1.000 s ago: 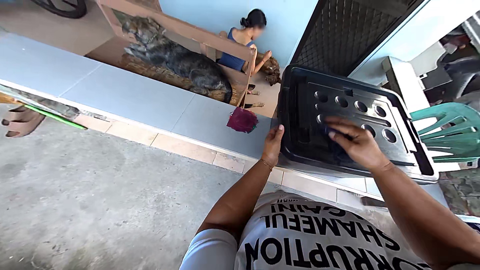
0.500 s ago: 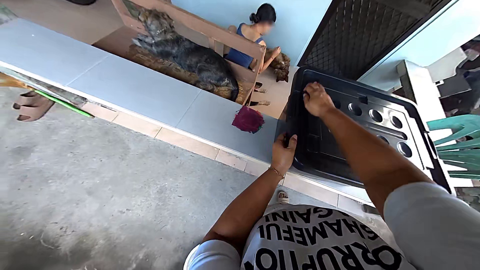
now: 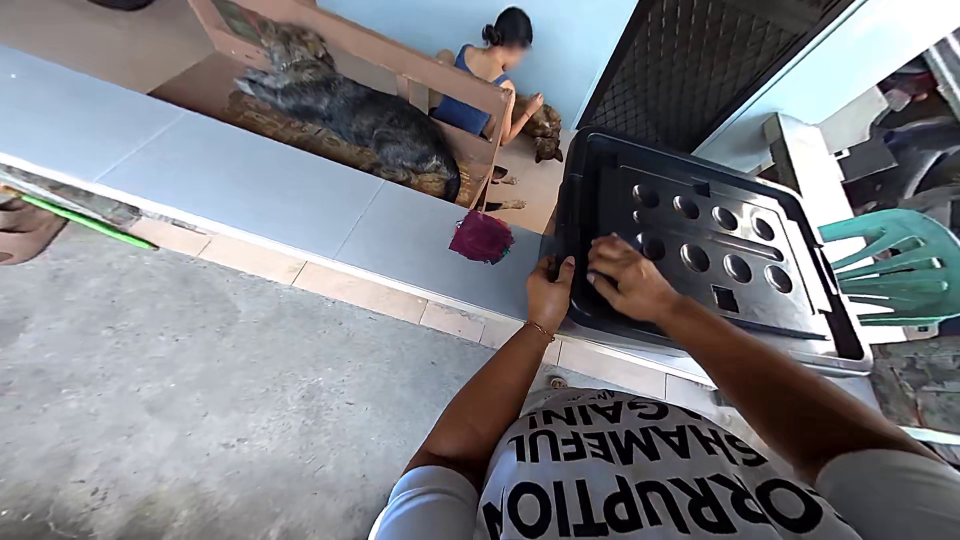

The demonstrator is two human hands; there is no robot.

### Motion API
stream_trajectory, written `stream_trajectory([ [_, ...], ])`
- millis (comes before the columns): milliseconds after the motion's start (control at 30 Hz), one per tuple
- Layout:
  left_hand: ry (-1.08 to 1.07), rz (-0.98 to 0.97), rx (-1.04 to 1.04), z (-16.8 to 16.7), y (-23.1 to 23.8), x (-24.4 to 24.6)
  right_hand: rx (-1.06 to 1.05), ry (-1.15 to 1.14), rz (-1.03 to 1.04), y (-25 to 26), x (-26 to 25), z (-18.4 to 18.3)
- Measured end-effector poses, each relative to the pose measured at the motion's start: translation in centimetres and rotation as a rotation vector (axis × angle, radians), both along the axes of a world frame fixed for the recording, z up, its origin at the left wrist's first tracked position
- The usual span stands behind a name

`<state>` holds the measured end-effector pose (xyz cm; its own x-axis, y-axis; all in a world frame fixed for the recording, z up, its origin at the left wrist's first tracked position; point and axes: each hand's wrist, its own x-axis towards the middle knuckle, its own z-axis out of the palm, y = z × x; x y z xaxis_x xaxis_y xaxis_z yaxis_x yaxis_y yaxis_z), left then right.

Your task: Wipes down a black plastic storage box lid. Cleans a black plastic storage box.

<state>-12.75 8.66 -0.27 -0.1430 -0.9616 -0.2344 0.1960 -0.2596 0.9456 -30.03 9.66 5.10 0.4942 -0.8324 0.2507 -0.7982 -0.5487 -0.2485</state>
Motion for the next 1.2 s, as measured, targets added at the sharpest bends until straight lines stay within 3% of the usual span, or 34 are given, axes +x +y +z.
stream_trajectory([
  [100,-0.047,-0.009,-0.019,0.0,-0.1,0.1,0.045,-0.134,0.030,5.1,-2.5,-0.6],
  [200,-0.071,-0.010,-0.043,0.0,0.2,-0.1,0.003,-0.118,-0.149,9.6,-7.6,-0.3],
  [333,-0.079,-0.016,-0.081,-0.3,0.2,0.0,-0.105,-0.009,-0.561,16.9,-18.4,-1.5],
  [400,-0.078,-0.027,-0.085,-0.5,0.3,-0.1,-0.061,0.084,-0.860,20.1,-22.9,-1.1],
  [500,-0.077,-0.033,-0.091,-0.5,0.2,-0.1,0.174,0.176,-1.403,20.2,-24.9,1.7],
  [567,-0.098,-0.041,-0.091,-0.3,0.2,0.0,0.179,0.064,-1.560,18.0,-22.3,3.9],
  [633,-0.109,-0.029,-0.098,-0.2,-0.2,-0.1,-0.016,-0.132,-1.357,14.8,-15.6,5.9],
  [700,-0.122,-0.025,-0.111,-0.7,-0.2,-0.1,-0.107,-0.216,-0.933,12.3,-7.4,4.8],
  [767,-0.127,-0.019,-0.135,-1.0,-0.5,-0.3,-0.048,-0.144,-0.529,10.4,-0.7,0.9],
  [833,-0.113,0.007,-0.178,-1.2,-0.6,-0.3,0.023,0.032,-0.314,9.5,2.4,-1.9],
  [967,-0.049,0.074,-0.213,-1.3,-0.9,-0.3,-0.105,0.061,-0.282,11.7,-3.8,-3.5],
  [1200,0.017,0.086,-0.176,-0.7,-0.7,-0.5,-0.109,0.104,-0.551,22.2,-25.5,-3.6],
])
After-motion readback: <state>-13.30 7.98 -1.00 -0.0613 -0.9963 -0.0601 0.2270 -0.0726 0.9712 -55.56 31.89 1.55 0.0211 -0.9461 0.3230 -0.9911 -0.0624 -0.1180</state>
